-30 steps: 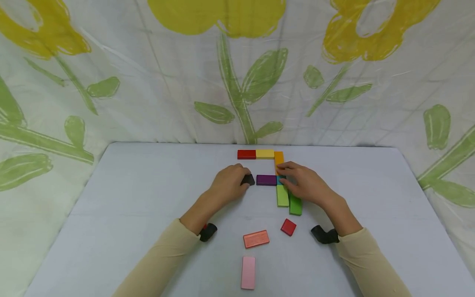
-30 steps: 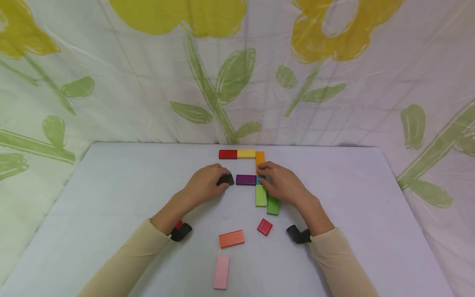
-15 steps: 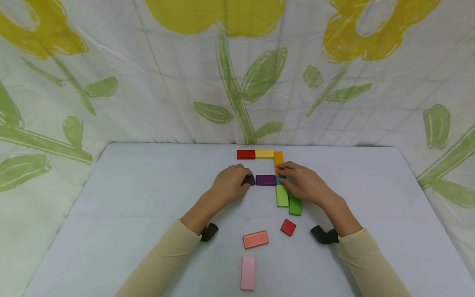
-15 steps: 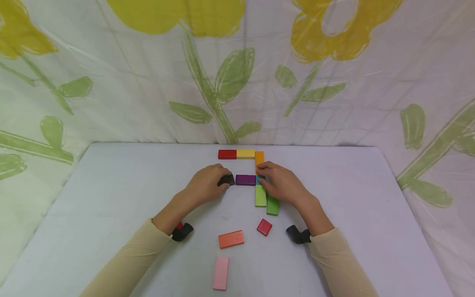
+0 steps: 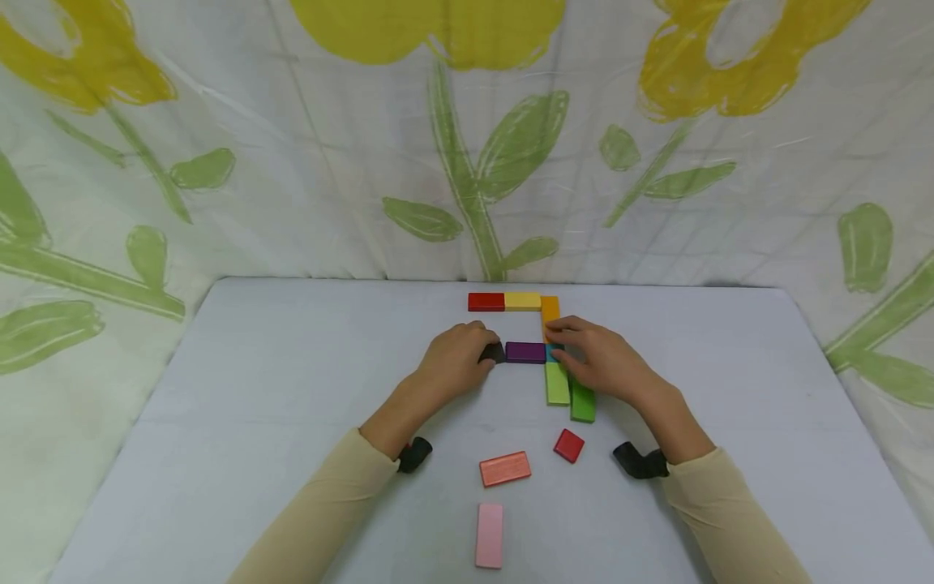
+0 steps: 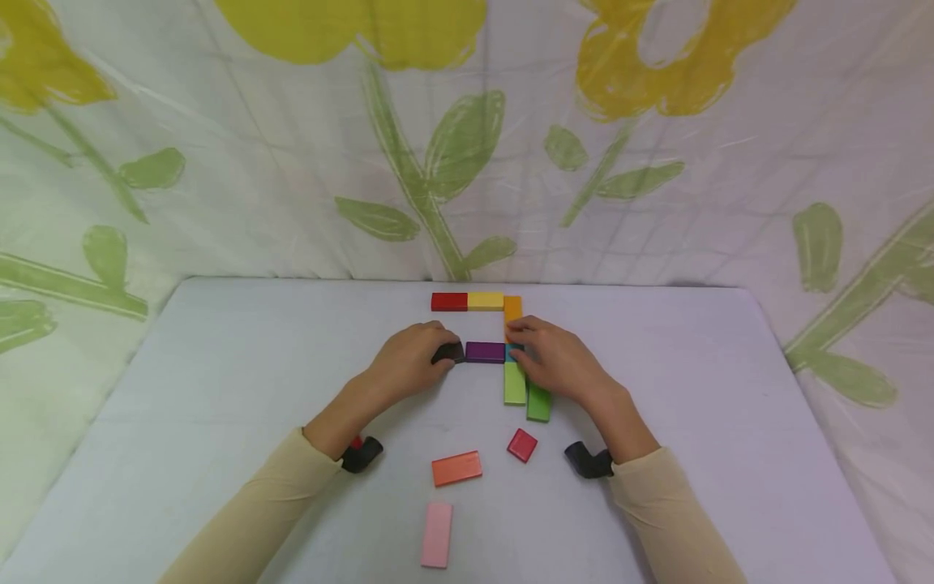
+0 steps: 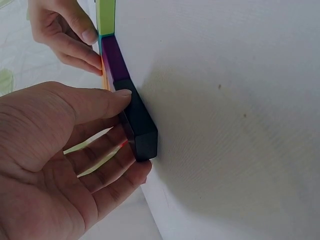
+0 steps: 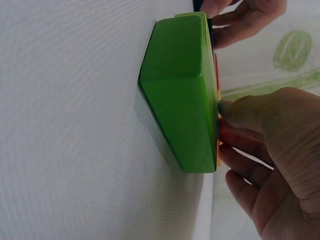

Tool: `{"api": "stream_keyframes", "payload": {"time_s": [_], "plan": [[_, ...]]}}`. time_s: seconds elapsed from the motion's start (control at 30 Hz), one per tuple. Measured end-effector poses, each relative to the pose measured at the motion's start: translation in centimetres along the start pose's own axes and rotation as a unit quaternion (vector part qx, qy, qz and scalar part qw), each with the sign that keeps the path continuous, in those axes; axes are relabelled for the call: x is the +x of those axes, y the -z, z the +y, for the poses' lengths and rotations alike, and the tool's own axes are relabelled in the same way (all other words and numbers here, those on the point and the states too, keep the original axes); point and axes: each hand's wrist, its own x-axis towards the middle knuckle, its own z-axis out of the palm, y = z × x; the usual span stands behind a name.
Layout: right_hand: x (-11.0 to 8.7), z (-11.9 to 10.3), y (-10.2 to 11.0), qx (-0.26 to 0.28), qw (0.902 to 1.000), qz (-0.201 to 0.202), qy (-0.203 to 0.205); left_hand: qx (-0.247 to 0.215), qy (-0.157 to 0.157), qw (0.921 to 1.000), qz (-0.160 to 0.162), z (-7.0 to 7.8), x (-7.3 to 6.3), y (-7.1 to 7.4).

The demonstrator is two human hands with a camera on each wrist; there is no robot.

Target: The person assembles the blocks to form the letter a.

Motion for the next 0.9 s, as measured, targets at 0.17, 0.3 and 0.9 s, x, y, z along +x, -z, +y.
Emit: {"api": "stream_keyframes", "payload": {"time_s": [0.17, 0.3, 0.9], "plan": [[0.06, -0.05, -0.10, 0.001, 1.0000, -0.002, -0.002, 0.001, 0.002, 1.0000, -0.001, -0.08, -0.06, -0.04], [0.06, -0.06, -0.09, 0.000, 1.0000, -0.003, -0.003, 0.005, 0.003, 1.0000, -0.004, -0.07, -0.03, -0.01], [0.10, 0.01, -0.02, 0.002, 1.0000, -0.004, -0.006, 0.005, 0.006, 1.0000, -0.001, -0.03, -0.25, 0.03]]}}
